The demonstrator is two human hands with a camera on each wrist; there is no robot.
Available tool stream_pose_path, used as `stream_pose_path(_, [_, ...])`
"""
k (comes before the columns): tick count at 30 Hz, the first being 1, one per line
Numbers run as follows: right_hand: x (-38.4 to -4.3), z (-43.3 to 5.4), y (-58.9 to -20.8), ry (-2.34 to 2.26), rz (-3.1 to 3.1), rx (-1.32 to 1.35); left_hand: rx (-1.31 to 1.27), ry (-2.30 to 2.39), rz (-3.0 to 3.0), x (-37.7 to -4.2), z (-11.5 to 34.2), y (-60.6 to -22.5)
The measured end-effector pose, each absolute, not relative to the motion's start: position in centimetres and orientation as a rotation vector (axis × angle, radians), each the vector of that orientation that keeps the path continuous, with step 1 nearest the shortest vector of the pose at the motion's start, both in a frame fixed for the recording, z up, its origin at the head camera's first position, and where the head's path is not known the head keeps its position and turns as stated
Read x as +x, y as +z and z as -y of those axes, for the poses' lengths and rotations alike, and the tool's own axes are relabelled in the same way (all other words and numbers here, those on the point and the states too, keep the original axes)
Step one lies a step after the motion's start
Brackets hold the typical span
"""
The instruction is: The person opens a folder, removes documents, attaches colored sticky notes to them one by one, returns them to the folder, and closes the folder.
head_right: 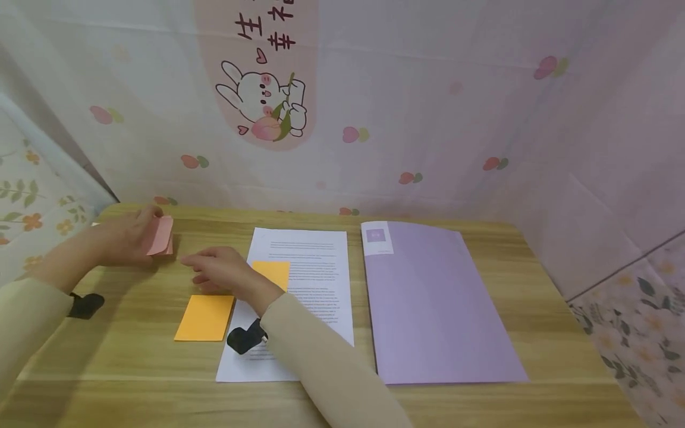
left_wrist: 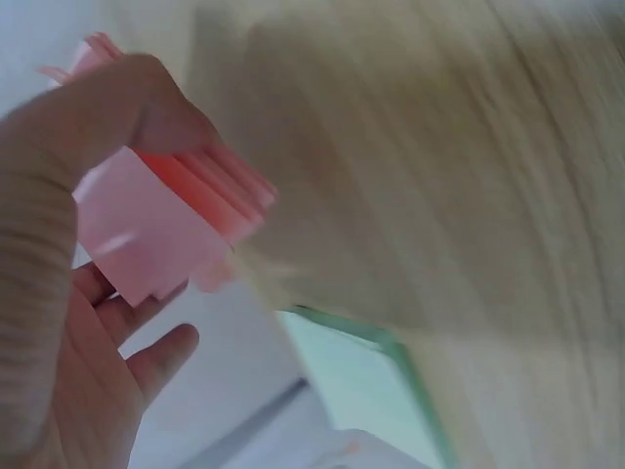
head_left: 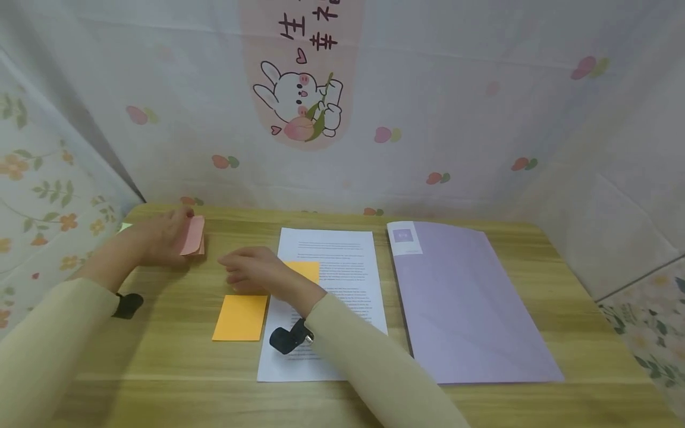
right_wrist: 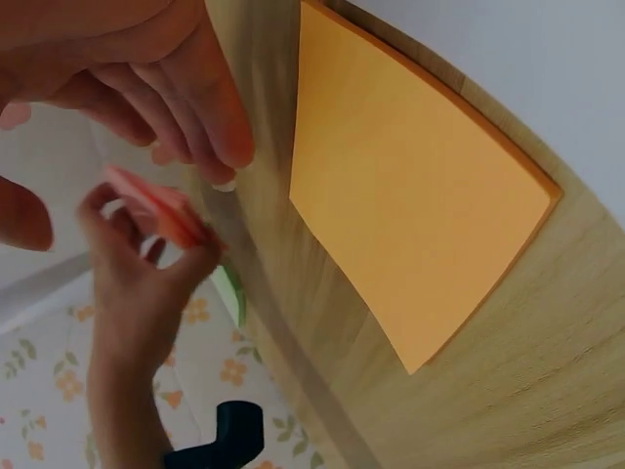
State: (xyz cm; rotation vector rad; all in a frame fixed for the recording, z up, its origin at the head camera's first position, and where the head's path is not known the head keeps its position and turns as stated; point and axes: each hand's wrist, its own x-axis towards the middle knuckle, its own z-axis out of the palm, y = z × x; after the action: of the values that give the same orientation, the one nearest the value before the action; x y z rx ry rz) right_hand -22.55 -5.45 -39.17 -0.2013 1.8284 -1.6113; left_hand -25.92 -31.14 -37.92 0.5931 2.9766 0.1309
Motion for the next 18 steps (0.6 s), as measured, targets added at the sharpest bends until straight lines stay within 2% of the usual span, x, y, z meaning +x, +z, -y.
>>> stream_pose_path(9, [-23.2,5.4,-39.4,-1.749,-1.667,-0.3,0.781,0.571,-3.018,-23.1,26.9,-35.3])
stream_pose_path(18, [-23.0,3.6,-39.9,-1.899,-1.369,-0.281,0.723,0.717,-3.004,-21.2,23.3,-34.5])
